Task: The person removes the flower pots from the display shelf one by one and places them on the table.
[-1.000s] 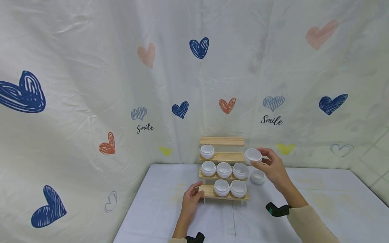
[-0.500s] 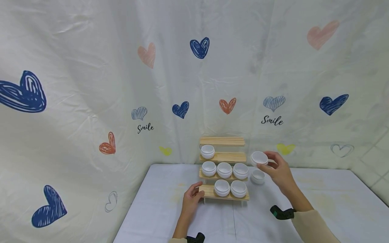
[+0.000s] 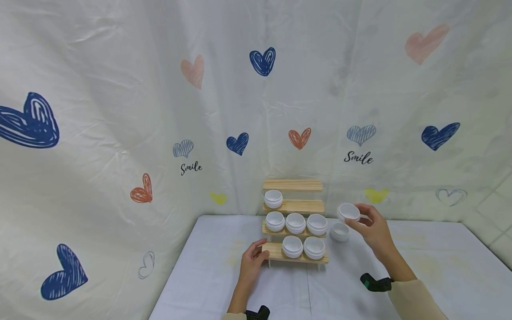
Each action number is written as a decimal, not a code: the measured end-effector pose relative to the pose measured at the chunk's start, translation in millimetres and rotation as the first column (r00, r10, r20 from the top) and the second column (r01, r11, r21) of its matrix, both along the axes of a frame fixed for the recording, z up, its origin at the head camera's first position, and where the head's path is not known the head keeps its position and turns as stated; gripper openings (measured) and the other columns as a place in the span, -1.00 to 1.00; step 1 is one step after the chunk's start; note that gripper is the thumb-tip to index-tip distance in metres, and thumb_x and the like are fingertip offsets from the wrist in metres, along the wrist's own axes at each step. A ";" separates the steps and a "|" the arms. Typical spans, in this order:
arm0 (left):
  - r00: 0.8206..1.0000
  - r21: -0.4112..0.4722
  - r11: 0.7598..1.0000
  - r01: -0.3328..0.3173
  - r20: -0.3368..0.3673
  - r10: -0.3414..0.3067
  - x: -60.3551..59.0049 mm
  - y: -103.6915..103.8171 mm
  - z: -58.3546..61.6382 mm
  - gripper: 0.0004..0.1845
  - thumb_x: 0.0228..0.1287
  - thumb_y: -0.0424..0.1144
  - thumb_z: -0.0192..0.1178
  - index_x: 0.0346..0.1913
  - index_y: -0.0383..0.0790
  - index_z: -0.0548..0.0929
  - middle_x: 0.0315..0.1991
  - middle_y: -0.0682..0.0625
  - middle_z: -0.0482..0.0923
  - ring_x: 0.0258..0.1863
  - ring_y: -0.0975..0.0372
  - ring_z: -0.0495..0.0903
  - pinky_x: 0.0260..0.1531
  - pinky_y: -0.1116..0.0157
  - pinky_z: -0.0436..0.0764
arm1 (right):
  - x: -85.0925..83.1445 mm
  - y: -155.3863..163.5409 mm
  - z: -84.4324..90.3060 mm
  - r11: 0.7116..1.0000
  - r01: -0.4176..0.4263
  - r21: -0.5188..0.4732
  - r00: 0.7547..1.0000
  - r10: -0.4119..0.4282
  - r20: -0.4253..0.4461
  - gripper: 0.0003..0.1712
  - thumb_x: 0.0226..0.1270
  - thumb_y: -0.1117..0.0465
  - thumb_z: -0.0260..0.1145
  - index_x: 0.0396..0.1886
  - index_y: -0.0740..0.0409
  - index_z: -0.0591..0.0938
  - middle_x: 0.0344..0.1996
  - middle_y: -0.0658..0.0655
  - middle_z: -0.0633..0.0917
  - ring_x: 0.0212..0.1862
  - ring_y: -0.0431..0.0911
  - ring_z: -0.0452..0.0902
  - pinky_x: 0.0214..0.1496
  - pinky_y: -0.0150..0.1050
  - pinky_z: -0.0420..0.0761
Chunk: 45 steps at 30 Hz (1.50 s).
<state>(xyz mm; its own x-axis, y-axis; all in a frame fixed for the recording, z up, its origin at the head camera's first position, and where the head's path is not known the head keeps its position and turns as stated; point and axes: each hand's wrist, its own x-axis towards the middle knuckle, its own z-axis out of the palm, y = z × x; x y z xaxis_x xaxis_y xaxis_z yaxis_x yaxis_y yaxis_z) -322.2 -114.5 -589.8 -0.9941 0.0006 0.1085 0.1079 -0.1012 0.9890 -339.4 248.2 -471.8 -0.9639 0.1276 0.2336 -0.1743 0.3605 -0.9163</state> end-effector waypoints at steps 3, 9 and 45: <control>1.000 -0.002 1.000 0.001 -0.003 -0.001 -0.1 -0.3 0.1 -0.55 0.36 -0.35 0.27 0.29 -0.26 0.59 0.07 -0.27 0.67 -0.12 0.27 0.67 -0.11 0.38 0.68 | 1.0 1.6 -2.9 1.000 0.017 0.018 1.000 -0.018 0.017 -0.19 0.34 -0.04 0.45 0.44 0.17 0.35 0.25 0.09 0.49 -0.03 -0.46 0.47 -0.10 -0.58 0.55; 1.000 0.002 1.000 0.006 -0.014 -0.006 -0.5 -1.0 -0.7 -0.55 0.35 -0.37 0.28 0.29 -0.28 0.58 0.08 -0.29 0.67 -0.11 0.26 0.67 -0.12 0.40 0.67 | 3.3 6.5 -9.3 0.998 0.042 0.038 0.998 -0.044 0.035 -0.18 0.33 -0.07 0.45 0.43 0.18 0.35 0.18 -0.01 0.50 -0.08 -0.50 0.47 -0.13 -0.57 0.54; 1.000 -0.006 1.000 -0.007 0.003 0.007 1.1 -0.7 1.2 -0.56 0.34 -0.38 0.27 0.27 -0.29 0.59 0.03 -0.25 0.68 -0.13 0.28 0.67 -0.13 0.41 0.68 | -5.5 46.5 -65.6 0.987 0.157 -0.030 0.975 -0.150 0.161 -0.18 0.24 -0.08 0.52 0.35 0.16 0.39 -0.04 -0.26 0.48 -0.18 -0.50 0.43 -0.19 -0.56 0.55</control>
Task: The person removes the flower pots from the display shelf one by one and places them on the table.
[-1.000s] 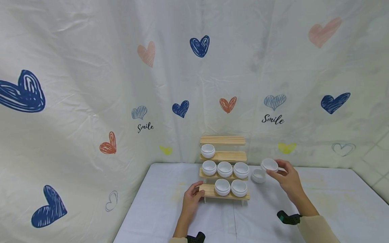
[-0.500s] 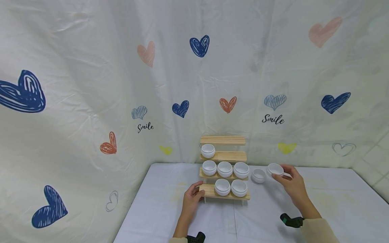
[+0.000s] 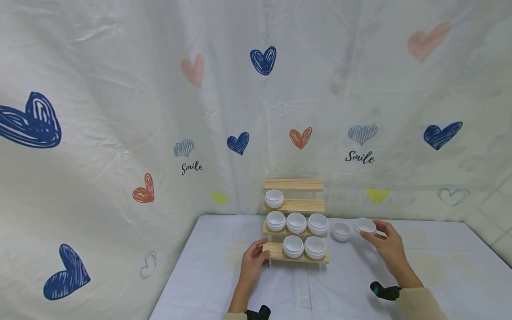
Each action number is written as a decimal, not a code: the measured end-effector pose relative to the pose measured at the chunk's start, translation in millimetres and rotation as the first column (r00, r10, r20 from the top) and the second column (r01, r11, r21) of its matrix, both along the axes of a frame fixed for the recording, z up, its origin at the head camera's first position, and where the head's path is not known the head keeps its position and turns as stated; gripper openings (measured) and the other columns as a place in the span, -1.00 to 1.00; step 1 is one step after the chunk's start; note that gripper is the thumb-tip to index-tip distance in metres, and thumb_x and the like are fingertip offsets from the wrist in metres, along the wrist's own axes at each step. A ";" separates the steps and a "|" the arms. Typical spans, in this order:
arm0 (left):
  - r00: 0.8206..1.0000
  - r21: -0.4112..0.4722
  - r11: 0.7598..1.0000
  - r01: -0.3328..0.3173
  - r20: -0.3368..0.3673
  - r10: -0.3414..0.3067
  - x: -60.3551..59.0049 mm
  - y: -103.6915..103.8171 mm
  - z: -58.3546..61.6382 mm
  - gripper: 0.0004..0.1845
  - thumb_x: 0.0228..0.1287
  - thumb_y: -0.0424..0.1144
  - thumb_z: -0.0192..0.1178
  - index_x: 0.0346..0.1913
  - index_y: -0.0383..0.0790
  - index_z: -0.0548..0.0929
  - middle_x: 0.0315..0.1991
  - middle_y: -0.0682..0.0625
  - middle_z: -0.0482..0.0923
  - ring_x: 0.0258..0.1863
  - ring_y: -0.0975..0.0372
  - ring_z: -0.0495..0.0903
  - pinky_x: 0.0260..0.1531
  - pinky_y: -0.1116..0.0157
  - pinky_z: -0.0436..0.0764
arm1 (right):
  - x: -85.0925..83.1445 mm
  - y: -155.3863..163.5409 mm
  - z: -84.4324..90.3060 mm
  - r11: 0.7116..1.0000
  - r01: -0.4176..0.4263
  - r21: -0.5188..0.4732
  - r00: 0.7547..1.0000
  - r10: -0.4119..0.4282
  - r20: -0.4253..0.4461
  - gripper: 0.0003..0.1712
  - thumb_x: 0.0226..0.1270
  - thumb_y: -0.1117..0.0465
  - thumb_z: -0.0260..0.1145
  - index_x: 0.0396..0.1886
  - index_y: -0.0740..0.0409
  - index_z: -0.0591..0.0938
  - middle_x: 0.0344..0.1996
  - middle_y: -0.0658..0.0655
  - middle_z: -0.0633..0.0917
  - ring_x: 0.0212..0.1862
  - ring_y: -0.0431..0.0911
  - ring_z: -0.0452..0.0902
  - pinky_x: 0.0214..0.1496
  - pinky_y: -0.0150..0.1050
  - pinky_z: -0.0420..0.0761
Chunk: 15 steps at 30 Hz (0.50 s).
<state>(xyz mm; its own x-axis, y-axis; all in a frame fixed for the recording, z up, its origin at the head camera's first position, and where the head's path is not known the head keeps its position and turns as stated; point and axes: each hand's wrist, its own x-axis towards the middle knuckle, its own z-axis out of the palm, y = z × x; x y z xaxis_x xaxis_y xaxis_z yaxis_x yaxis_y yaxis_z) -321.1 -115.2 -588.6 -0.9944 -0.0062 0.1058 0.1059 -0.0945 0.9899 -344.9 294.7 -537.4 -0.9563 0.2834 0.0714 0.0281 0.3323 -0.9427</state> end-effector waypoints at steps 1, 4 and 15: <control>1.000 -0.001 1.000 -0.001 0.002 0.001 0.1 -0.1 0.2 -0.56 0.34 -0.38 0.27 0.27 -0.29 0.59 0.04 -0.25 0.68 -0.13 0.28 0.67 -0.12 0.41 0.67 | -0.7 0.6 -0.9 1.000 0.002 0.001 1.000 -0.002 0.004 -0.17 0.24 -0.08 0.53 0.35 0.16 0.39 -0.04 -0.25 0.49 -0.18 -0.50 0.44 -0.19 -0.55 0.55; 1.000 -0.006 1.000 -0.003 0.008 0.003 0.8 0.3 1.8 -0.56 0.34 -0.37 0.28 0.27 -0.26 0.60 0.04 -0.24 0.69 -0.13 0.28 0.67 -0.12 0.41 0.67 | -2.1 1.7 -2.9 1.000 0.005 0.009 1.000 -0.006 0.016 -0.13 0.22 -0.09 0.53 0.37 0.19 0.37 -0.01 -0.19 0.50 -0.19 -0.50 0.44 -0.20 -0.54 0.55; 1.000 -0.022 1.000 -0.009 0.000 0.009 1.3 0.1 2.3 -0.55 0.34 -0.37 0.28 0.28 -0.32 0.58 0.02 -0.25 0.69 -0.14 0.30 0.67 -0.13 0.40 0.68 | -7.5 2.4 -4.7 1.000 0.011 0.022 0.996 -0.013 0.091 -0.05 0.22 -0.13 0.53 0.44 0.20 0.32 0.24 0.17 0.46 -0.16 -0.45 0.39 -0.22 -0.53 0.54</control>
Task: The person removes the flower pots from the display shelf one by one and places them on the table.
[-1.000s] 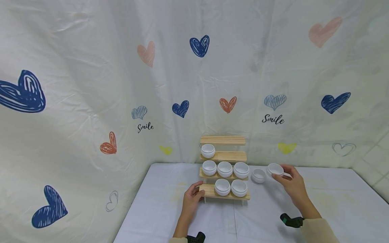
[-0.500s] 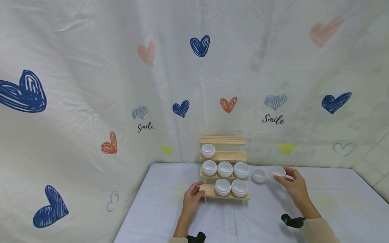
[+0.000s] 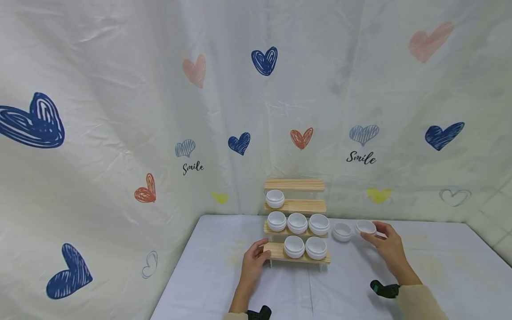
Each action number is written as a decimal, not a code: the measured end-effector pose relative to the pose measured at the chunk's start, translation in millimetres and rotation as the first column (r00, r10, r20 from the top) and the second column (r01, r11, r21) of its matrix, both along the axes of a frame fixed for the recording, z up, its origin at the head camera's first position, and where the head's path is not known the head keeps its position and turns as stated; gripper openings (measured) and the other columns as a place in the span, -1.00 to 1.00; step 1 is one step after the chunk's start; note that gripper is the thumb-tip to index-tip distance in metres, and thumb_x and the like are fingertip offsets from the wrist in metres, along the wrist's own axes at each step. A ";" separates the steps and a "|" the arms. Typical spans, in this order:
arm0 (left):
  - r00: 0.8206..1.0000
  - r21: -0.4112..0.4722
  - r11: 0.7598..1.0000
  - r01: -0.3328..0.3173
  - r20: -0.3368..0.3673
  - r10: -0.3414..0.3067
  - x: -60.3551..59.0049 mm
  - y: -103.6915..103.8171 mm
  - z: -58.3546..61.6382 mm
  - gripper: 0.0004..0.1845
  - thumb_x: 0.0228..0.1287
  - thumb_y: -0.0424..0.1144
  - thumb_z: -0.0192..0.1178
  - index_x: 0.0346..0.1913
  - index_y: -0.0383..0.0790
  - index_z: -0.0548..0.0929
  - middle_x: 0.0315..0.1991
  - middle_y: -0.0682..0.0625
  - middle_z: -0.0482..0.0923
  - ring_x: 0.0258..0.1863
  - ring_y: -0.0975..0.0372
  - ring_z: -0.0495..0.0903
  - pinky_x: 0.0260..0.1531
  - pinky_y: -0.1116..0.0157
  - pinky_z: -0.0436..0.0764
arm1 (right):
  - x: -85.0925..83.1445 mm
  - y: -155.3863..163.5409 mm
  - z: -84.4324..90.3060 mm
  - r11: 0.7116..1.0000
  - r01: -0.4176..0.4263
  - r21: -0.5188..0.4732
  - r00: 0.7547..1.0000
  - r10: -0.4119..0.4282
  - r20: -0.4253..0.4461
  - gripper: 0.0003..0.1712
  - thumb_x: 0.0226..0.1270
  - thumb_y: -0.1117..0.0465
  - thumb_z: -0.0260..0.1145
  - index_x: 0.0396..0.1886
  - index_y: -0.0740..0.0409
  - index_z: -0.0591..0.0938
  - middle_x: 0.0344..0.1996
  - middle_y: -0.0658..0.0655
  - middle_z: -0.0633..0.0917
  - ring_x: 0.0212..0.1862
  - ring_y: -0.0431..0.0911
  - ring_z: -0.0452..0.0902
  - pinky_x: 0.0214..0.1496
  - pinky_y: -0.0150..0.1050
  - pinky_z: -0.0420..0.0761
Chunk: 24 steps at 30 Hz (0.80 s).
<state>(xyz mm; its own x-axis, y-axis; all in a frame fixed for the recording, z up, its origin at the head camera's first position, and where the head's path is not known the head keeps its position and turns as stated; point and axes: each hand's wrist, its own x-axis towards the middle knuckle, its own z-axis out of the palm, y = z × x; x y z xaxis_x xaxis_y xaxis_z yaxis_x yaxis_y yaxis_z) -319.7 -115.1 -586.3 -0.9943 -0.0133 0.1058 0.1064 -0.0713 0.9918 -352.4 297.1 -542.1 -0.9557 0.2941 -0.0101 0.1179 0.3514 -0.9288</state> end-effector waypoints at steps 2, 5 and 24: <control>1.000 -0.002 1.000 -0.002 0.001 0.002 -0.4 -0.1 -0.6 -0.55 0.34 -0.37 0.28 0.28 -0.32 0.58 0.02 -0.26 0.69 -0.14 0.30 0.67 -0.12 0.40 0.68 | -1.6 0.4 -1.5 1.000 0.000 -0.001 1.000 0.000 0.020 -0.04 0.22 -0.14 0.52 0.45 0.19 0.31 0.27 0.17 0.45 -0.14 -0.43 0.38 -0.21 -0.53 0.54; 1.000 0.002 1.000 0.002 -0.007 -0.002 -0.3 -0.1 -0.7 -0.54 0.35 -0.36 0.28 0.29 -0.34 0.57 0.02 -0.26 0.69 -0.14 0.30 0.67 -0.12 0.40 0.68 | -3.5 1.5 -3.4 1.000 -0.013 0.001 0.999 0.013 0.036 -0.02 0.24 -0.14 0.51 0.47 0.20 0.29 0.31 0.20 0.42 -0.13 -0.42 0.38 -0.20 -0.52 0.55; 1.000 0.031 1.000 0.004 0.001 -0.004 2.2 1.2 3.4 -0.52 0.36 -0.38 0.26 0.31 -0.40 0.53 0.05 -0.31 0.66 -0.12 0.25 0.66 -0.08 0.31 0.69 | -12.8 6.0 -18.1 0.999 -0.028 0.018 0.996 0.027 0.089 0.04 0.32 -0.20 0.41 0.54 0.27 0.18 0.50 0.43 0.24 0.45 0.35 0.21 0.39 0.25 0.33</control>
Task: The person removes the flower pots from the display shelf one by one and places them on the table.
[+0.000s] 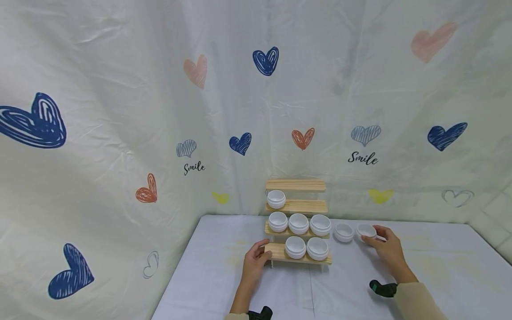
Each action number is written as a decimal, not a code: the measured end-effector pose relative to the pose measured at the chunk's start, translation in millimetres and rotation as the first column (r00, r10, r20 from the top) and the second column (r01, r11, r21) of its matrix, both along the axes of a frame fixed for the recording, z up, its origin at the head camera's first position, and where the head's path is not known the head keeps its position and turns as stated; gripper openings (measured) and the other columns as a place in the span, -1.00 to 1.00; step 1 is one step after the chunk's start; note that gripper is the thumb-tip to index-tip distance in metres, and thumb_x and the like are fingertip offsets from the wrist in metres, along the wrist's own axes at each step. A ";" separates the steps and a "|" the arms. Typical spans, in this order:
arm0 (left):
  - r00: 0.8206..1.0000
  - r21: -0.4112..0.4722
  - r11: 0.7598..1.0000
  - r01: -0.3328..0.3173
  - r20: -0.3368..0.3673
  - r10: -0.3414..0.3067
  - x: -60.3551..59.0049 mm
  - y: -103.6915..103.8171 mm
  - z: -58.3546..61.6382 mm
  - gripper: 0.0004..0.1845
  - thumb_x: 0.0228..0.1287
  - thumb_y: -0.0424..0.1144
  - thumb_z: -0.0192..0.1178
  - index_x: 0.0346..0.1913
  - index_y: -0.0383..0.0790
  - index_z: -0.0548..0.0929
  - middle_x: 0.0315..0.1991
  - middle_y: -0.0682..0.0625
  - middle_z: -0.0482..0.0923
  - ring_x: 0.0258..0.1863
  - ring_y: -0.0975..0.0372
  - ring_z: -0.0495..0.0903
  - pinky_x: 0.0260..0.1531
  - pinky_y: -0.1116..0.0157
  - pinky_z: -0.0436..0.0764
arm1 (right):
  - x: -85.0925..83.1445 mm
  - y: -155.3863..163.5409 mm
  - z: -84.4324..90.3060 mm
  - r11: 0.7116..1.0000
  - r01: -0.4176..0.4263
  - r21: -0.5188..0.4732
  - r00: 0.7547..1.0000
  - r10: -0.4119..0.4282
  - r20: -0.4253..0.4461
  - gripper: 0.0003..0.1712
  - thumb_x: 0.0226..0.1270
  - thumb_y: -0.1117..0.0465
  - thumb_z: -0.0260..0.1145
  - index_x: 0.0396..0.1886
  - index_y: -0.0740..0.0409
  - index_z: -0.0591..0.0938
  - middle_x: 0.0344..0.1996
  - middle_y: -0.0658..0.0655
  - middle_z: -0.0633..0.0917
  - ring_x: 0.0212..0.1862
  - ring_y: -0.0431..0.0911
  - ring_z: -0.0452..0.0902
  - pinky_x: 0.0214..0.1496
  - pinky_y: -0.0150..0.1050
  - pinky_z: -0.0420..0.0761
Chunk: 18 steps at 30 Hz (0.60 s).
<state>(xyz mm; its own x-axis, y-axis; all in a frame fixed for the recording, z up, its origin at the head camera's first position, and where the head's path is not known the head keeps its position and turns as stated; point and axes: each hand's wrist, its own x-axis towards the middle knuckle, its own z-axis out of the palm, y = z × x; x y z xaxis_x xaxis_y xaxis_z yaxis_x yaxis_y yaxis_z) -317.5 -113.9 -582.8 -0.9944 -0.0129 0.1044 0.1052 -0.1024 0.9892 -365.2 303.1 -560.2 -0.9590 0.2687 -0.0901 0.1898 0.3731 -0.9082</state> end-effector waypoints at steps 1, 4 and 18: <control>1.000 0.002 1.000 0.002 -0.001 -0.002 0.0 -0.1 -0.2 -0.52 0.37 -0.38 0.26 0.31 -0.39 0.53 0.06 -0.31 0.66 -0.12 0.25 0.66 -0.07 0.30 0.69 | -0.3 -0.2 -0.4 1.000 0.001 0.000 1.000 -0.001 0.001 0.04 0.32 -0.21 0.41 0.54 0.27 0.18 0.51 0.43 0.24 0.46 0.35 0.21 0.40 0.25 0.32; 1.000 -0.007 1.000 0.007 -0.004 -0.007 -0.7 -0.5 -1.5 -0.52 0.36 -0.36 0.27 0.31 -0.39 0.53 0.05 -0.30 0.66 -0.12 0.26 0.66 -0.08 0.32 0.69 | -1.6 -0.4 -1.6 1.000 0.006 0.000 1.000 -0.006 0.005 0.05 0.30 -0.21 0.42 0.54 0.27 0.19 0.51 0.42 0.24 0.46 0.34 0.21 0.40 0.24 0.33; 0.999 -0.019 1.000 0.017 -0.036 -0.017 0.6 -0.7 -1.4 -0.51 0.37 -0.35 0.27 0.31 -0.43 0.51 0.05 -0.33 0.66 -0.13 0.29 0.67 -0.11 0.39 0.68 | -1.9 -1.3 -3.8 0.999 0.005 0.038 1.000 -0.004 -0.006 0.02 0.30 -0.17 0.44 0.52 0.29 0.23 0.46 0.43 0.32 0.37 0.26 0.31 0.07 -0.22 0.48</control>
<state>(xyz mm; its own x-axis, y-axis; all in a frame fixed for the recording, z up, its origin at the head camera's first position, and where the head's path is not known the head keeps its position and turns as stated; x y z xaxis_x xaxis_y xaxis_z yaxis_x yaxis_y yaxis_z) -316.9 -114.5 -584.3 -0.9901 0.0063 0.1404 0.1393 -0.0856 0.9865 -367.1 301.7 -564.1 -0.9583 0.2760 -0.0746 0.1866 0.4061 -0.8946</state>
